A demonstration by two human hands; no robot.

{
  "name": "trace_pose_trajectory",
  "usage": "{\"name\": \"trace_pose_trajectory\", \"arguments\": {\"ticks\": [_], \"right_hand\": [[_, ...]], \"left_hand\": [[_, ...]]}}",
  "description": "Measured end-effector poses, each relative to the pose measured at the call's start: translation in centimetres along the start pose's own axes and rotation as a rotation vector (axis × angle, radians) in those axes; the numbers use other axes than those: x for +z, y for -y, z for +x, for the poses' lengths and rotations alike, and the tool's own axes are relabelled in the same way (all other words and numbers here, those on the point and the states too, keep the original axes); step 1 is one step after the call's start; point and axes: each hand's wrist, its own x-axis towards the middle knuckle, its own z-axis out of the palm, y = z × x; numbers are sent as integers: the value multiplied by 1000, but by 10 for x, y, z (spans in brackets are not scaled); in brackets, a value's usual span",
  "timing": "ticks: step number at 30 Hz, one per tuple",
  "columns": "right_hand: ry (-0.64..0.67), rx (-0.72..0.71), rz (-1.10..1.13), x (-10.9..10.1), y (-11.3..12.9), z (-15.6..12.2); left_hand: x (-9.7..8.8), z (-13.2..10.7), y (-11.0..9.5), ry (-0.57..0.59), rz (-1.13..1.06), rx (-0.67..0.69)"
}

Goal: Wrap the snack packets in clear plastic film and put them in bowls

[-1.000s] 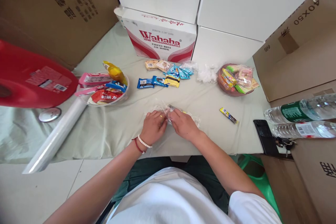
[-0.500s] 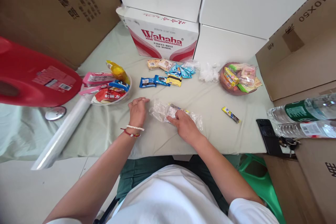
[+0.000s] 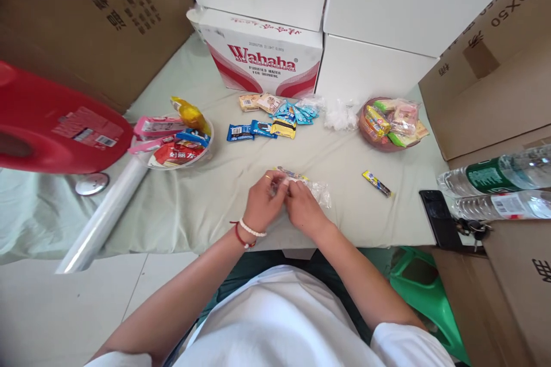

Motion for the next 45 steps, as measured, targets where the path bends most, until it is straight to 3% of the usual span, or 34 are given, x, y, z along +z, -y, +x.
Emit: {"name": "trace_pose_trajectory", "arguments": {"ticks": [5, 7, 10, 12, 14, 16, 19, 22, 24, 27, 30, 33, 37, 45], "right_hand": [[-55, -120, 112, -1, -1, -47], [-92, -75, 221, -2, -3, -66], [-313, 242, 308, -5, -14, -80], [-492, 483, 198, -6, -26, -77], [-550, 612, 51, -8, -38, -69], [-491, 627, 12, -12, -48, -60], [-381, 593, 200, -24, -50, -51], [-330, 623, 464, -40, -39, -39], [-318, 620, 490, -48, -26, -22], [-245, 562, 280, -50, -3, 17], [-49, 559, -9, -41, 17, 57], [101, 557, -202, -31, 29, 77], [134, 530, -302, -17, 38, 72], [5, 379, -471, 7, 52, 56]], "left_hand": [[16, -30, 3, 99, 329, 247], [20, -39, 9, 119, 423, 328], [24, -46, 15, 126, 507, 375], [26, -46, 16, 139, 538, 369], [26, -44, 16, 151, 554, 362], [26, -42, 16, 157, 558, 367], [24, -41, 17, 167, 548, 386], [24, -43, 19, 182, 546, 388], [25, -44, 19, 193, 549, 388], [29, -43, 18, 204, 563, 397], [28, -42, 18, 217, 549, 394], [20, -43, 19, 225, 486, 381], [-2, -60, 31, 202, 349, 442], [-53, -82, 73, -75, 249, 417]]}}
